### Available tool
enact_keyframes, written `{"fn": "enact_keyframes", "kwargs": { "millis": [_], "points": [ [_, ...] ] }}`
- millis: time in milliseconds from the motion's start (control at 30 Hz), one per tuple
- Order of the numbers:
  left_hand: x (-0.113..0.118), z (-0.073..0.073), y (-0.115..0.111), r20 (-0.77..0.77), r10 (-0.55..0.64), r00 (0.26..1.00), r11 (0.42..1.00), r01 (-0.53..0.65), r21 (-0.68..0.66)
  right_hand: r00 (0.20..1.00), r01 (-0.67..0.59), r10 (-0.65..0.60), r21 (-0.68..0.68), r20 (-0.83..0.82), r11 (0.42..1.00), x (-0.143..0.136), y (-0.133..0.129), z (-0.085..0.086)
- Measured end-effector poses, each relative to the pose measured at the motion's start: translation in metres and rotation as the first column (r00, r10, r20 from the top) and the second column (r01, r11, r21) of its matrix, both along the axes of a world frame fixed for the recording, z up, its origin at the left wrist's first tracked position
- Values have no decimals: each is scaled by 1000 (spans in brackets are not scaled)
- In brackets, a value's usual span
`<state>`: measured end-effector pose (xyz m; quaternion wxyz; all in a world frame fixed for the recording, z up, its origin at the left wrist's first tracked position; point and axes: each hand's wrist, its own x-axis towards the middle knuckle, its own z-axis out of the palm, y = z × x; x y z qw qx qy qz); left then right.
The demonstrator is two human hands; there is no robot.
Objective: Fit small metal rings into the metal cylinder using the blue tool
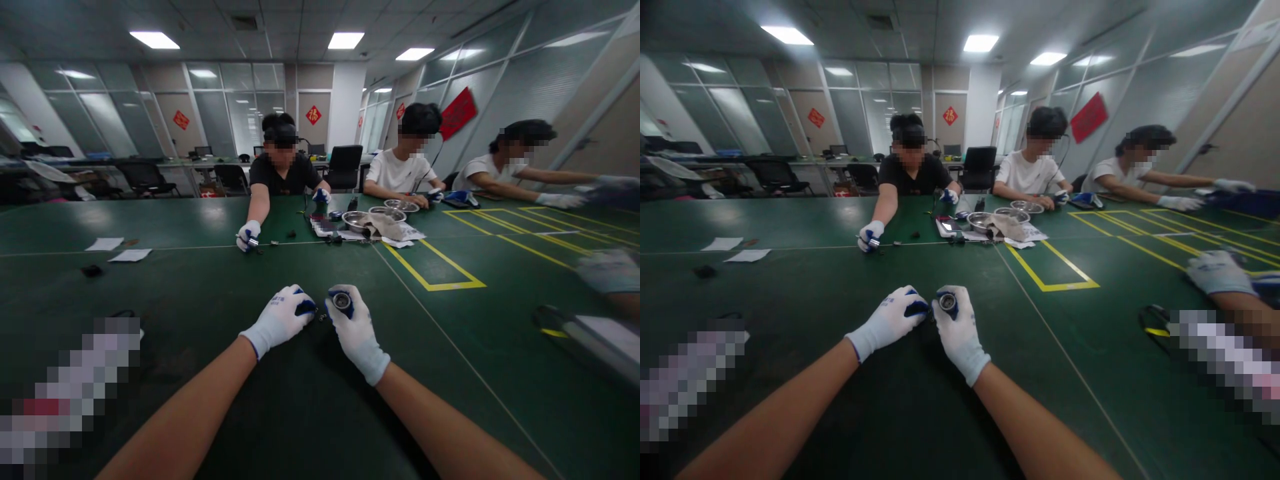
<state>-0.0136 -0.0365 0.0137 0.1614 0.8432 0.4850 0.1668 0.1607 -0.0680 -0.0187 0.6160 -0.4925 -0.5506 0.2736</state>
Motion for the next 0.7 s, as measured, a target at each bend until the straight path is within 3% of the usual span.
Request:
{"fn": "enact_keyframes", "kwargs": {
  "millis": [100,167,300,400,600,700],
  "points": [
    [-1,0,-2,51,8,999,1000,-8,-15,995,-68,67,14,68,998,1,-4,0],
    [-2,2,-4,174,20,984,999,-12,-49,991,-88,84,30,103,996,2,-4,0],
    [1,17,-11,489,111,865,990,-54,-129,984,-98,90,42,155,994,2,-2,1],
    [6,34,-19,594,103,798,991,-32,-129,983,-98,90,41,161,994,0,-1,1],
    [15,57,-32,435,-158,886,987,160,34,969,-196,187,43,161,980,-2,-5,10],
    [16,61,-33,363,-194,911,981,188,51,960,-221,205,64,190,973,-2,-7,13]
  ]
}}
